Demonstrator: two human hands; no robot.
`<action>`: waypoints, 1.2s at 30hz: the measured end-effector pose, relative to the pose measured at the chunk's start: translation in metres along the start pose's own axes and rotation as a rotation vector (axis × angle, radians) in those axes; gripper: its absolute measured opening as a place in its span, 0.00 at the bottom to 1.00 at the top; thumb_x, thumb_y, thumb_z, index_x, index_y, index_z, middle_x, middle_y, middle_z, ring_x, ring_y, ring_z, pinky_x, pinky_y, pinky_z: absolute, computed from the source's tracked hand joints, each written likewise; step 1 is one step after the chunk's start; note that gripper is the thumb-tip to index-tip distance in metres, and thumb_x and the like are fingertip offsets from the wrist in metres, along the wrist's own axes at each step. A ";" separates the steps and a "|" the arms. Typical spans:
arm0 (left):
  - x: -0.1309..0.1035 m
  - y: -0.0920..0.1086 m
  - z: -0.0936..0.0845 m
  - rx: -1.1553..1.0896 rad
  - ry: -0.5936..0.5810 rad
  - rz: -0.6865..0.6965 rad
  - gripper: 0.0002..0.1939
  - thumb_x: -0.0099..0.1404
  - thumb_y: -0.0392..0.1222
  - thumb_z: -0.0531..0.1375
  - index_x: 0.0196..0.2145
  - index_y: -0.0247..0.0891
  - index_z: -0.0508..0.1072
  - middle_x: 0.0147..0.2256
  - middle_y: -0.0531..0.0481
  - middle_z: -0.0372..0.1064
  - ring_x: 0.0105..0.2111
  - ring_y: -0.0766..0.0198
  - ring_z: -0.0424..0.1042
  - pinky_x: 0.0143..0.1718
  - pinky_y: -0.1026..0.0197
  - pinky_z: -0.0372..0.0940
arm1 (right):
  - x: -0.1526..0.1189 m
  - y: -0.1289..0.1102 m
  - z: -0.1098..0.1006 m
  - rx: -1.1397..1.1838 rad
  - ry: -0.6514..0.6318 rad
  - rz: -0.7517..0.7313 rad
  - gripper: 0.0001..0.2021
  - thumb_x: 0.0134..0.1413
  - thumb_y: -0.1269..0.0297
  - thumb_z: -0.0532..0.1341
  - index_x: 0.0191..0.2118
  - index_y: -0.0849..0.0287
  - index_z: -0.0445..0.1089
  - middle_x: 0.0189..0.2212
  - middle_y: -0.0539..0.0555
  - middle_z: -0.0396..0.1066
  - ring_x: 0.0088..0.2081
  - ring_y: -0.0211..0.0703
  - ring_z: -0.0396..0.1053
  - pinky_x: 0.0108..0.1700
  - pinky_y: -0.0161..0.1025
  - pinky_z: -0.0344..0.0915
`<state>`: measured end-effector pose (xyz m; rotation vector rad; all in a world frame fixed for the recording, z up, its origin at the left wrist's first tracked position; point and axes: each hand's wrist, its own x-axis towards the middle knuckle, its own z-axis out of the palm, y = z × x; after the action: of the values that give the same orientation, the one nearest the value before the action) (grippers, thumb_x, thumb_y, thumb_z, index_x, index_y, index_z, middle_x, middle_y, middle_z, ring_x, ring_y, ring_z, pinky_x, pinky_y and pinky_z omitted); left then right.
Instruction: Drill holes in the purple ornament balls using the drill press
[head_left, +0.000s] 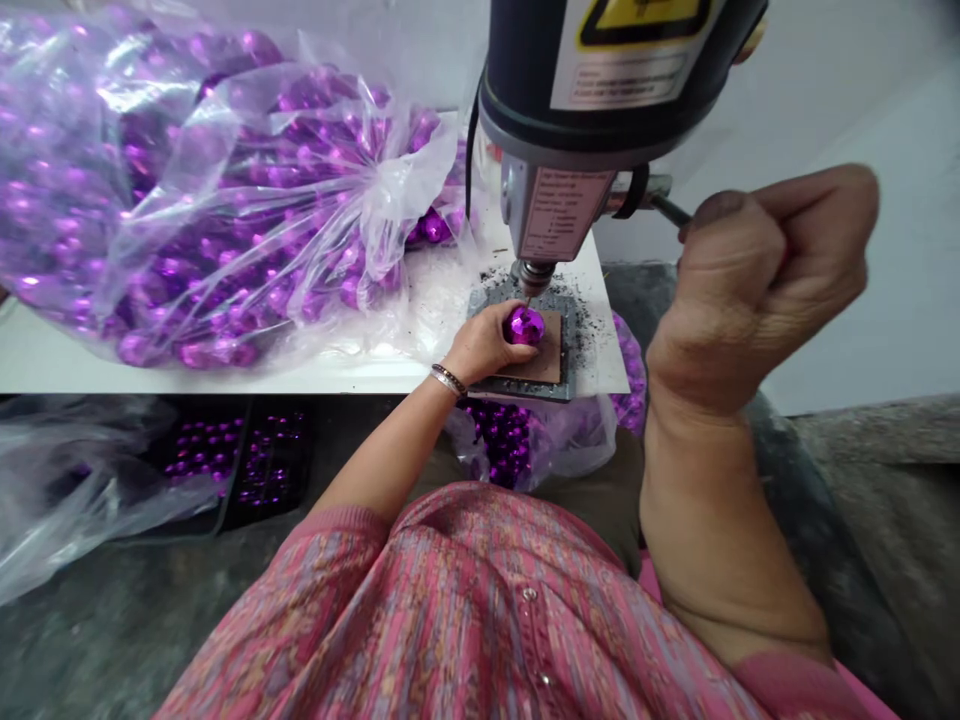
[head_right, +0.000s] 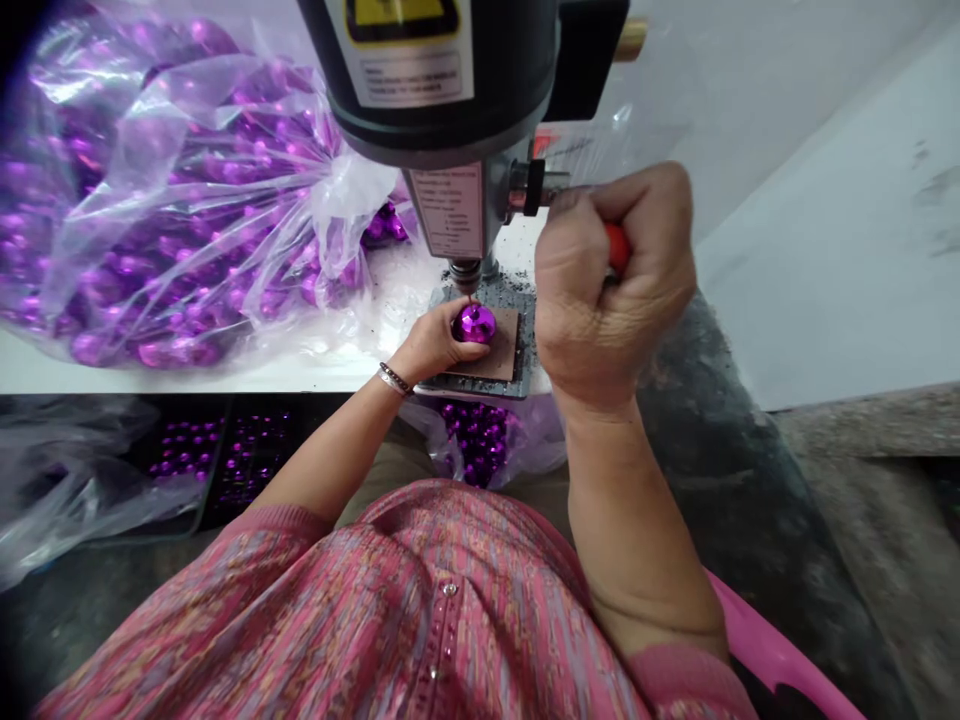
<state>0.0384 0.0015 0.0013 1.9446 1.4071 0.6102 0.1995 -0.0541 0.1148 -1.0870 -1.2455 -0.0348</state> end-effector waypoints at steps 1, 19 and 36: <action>0.000 0.000 0.000 0.007 0.003 0.000 0.37 0.53 0.39 0.72 0.61 0.36 0.73 0.52 0.43 0.78 0.51 0.51 0.77 0.56 0.52 0.70 | -0.002 0.001 0.000 -0.021 0.005 -0.015 0.11 0.63 0.62 0.55 0.32 0.63 0.58 0.27 0.45 0.58 0.32 0.21 0.58 0.41 0.27 0.58; -0.007 0.004 0.001 0.011 0.032 -0.025 0.33 0.56 0.43 0.72 0.59 0.38 0.75 0.52 0.45 0.78 0.55 0.50 0.77 0.59 0.54 0.68 | -0.025 0.029 -0.001 -0.037 0.038 -0.139 0.19 0.68 0.53 0.54 0.33 0.65 0.63 0.28 0.48 0.60 0.32 0.23 0.59 0.39 0.29 0.58; -0.008 0.004 0.005 0.010 0.040 -0.056 0.36 0.57 0.44 0.73 0.62 0.37 0.73 0.55 0.42 0.77 0.55 0.50 0.76 0.59 0.52 0.69 | -0.029 0.032 0.007 -0.009 0.090 -0.071 0.29 0.66 0.39 0.51 0.31 0.65 0.62 0.25 0.48 0.59 0.30 0.26 0.59 0.37 0.30 0.62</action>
<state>0.0416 -0.0081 0.0009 1.9033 1.4864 0.6202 0.2013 -0.0471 0.0717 -1.0381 -1.2037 -0.1417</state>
